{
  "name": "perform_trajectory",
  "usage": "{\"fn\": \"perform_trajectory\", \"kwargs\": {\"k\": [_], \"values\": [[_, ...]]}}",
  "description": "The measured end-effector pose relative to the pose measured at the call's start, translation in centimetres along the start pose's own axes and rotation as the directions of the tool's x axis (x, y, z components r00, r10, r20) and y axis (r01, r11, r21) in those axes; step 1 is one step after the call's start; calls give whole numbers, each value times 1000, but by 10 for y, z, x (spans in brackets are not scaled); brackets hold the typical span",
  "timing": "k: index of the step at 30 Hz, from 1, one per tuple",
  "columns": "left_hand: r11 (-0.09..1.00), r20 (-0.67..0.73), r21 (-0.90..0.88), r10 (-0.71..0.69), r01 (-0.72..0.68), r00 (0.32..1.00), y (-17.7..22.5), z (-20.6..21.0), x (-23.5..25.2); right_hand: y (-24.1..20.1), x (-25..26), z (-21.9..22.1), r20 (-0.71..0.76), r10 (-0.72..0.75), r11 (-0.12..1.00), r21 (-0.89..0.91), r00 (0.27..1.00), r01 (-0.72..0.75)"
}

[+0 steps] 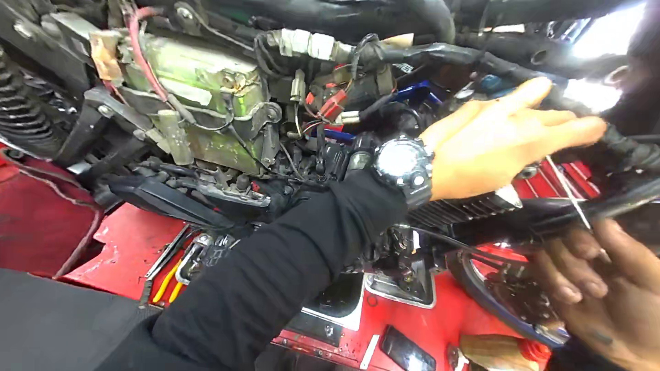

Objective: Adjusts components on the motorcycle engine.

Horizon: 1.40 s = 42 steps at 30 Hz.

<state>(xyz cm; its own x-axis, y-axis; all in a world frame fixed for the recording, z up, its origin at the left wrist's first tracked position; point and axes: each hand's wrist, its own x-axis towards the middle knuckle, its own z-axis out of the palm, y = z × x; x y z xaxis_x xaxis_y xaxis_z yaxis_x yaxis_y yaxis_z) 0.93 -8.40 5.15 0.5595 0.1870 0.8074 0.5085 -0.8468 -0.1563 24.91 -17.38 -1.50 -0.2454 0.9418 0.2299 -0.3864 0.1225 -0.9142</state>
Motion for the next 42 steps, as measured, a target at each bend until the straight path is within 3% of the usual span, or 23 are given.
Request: {"fn": "perform_trajectory", "kwargs": {"k": [3,6,10,12,14,17,20,24,29,31,34,39,42], "values": [[1000,2,0,8,-8,1000,-1,0,2,-5,-6,10,52,21,995,-98,998,-15],[1000,5,-13,9,-9,1000,-1,-2,2,-7,-6,15,77,0,1000,20,997,-2],[1000,26,-20,14,-13,1000,-1,-5,3,7,-10,47,-74,-68,993,86,995,75],[999,56,-46,10,-8,998,0,-7,3,7,-14,65,-145,-93,995,24,985,98],[998,61,-66,-4,8,998,-1,-9,3,7,-14,100,-239,-130,989,-94,962,111],[996,16,-90,8,-6,1000,-3,-6,1,12,-1,162,-374,-133,988,-122,918,93],[988,-110,-111,94,-107,989,-12,3,-2,20,18,187,-287,-176,984,-46,942,170],[990,-56,-138,11,-18,998,-8,-8,0,5,5,155,-63,-133,991,-4,989,133],[996,-7,-92,7,-8,1000,-5,-4,0,-3,-12,57,103,-34,984,178,994,15],[997,19,-72,12,-10,1000,-6,-6,0,0,-8,28,106,-39,959,285,994,7],[998,9,-66,6,-5,1000,-2,-5,0,1,2,8,11,-11,973,229,1000,9],[999,39,-39,9,-8,999,-3,-5,3,6,2,33,-188,-43,999,-33,981,37],[999,114,-34,-6,9,993,-3,-10,6,2,-3,44,-102,-76,997,-15,992,75]]}}
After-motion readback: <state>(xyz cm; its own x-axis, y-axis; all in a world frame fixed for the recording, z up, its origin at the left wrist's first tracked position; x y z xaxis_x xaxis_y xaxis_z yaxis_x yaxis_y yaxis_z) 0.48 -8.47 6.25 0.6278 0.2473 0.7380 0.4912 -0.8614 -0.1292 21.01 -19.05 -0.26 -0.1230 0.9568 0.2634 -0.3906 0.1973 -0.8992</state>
